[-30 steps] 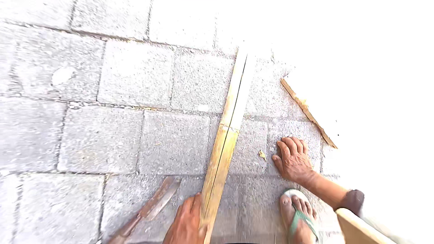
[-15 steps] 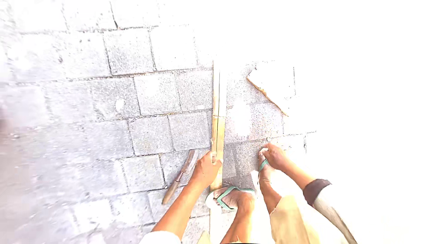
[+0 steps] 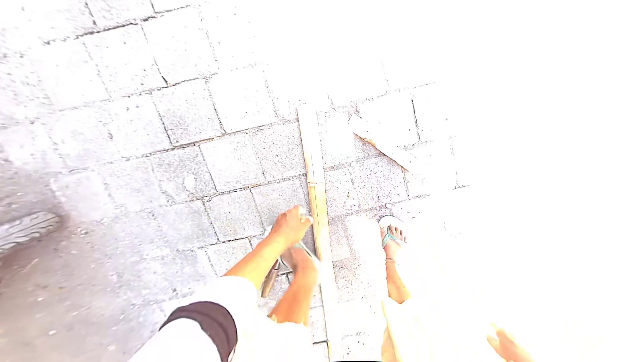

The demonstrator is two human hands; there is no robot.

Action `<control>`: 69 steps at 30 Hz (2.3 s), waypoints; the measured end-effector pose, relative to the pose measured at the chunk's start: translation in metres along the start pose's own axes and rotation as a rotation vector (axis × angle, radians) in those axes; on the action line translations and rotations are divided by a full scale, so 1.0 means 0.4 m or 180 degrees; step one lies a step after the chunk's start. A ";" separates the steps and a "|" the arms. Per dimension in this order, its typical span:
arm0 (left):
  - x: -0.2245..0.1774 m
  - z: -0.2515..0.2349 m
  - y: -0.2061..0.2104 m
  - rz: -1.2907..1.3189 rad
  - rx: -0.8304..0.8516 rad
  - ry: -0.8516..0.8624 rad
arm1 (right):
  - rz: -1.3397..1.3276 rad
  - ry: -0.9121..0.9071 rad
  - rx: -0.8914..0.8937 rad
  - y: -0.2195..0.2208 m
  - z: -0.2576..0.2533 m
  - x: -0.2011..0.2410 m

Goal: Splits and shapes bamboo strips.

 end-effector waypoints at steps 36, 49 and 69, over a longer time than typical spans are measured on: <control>0.055 -0.562 -0.506 -0.0263 -0.0124 0.0851 | -0.1926 -0.1132 -0.3042 -0.241 -0.479 1.434; -0.226 -0.560 -0.485 -0.1292 -0.1256 0.1584 | -0.2884 -0.0758 -0.2757 -0.057 -0.453 1.389; -0.257 -0.641 -0.510 -0.1041 -0.0975 0.1351 | -0.4260 -0.1283 -0.2876 -0.140 -0.453 1.443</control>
Point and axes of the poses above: each hand's wrist, its own z-axis away from the middle knuckle, its own y-axis out of the palm, x = y × z, the point moved 2 cm from there along -z, towards the middle knuckle, and after that the axes turned 5 degrees about -y, right-handed, at the moved point
